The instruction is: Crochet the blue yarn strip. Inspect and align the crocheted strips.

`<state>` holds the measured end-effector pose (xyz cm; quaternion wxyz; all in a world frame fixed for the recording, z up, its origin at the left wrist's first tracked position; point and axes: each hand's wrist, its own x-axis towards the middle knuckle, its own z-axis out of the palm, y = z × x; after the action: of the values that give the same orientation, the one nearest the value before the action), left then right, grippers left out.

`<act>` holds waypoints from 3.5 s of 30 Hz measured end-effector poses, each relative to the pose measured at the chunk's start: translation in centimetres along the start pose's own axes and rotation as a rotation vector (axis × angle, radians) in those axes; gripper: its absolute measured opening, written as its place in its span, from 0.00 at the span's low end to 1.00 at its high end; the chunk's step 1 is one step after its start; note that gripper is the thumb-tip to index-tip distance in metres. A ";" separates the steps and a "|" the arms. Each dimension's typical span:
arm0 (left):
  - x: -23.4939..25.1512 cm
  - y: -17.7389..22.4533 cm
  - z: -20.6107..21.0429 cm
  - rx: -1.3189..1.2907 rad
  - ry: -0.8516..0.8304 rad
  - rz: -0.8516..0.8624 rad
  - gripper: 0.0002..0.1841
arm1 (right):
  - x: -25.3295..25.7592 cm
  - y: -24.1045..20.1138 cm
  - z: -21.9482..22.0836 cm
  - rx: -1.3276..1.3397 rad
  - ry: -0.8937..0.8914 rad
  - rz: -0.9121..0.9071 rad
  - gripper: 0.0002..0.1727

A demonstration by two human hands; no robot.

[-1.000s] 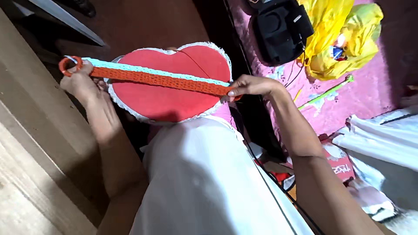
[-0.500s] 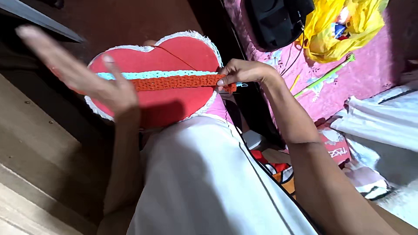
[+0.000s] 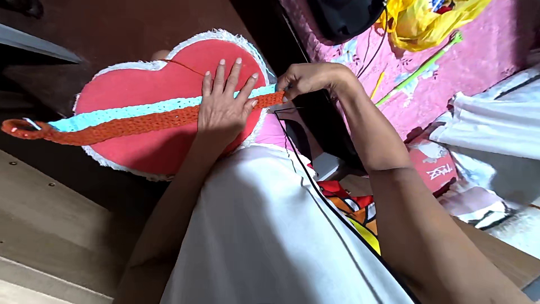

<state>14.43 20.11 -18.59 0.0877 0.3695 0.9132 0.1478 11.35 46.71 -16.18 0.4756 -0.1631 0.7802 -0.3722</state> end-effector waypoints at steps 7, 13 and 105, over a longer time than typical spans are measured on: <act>-0.2 -0.3 0.0 0.024 0.002 -0.002 0.28 | -1.3 1.2 0.6 0.196 0.040 -0.087 0.10; 0.0 -0.2 0.1 0.015 0.017 0.004 0.29 | -2.5 2.4 2.1 0.475 0.131 -0.185 0.21; -5.1 -2.9 -6.1 -0.405 0.336 -0.130 0.22 | -1.8 1.6 8.6 0.773 0.819 -0.374 0.21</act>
<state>14.49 13.28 -13.55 0.0163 0.2551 0.8887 0.3806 19.82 45.22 -18.50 0.0873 0.0441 0.6661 -0.7394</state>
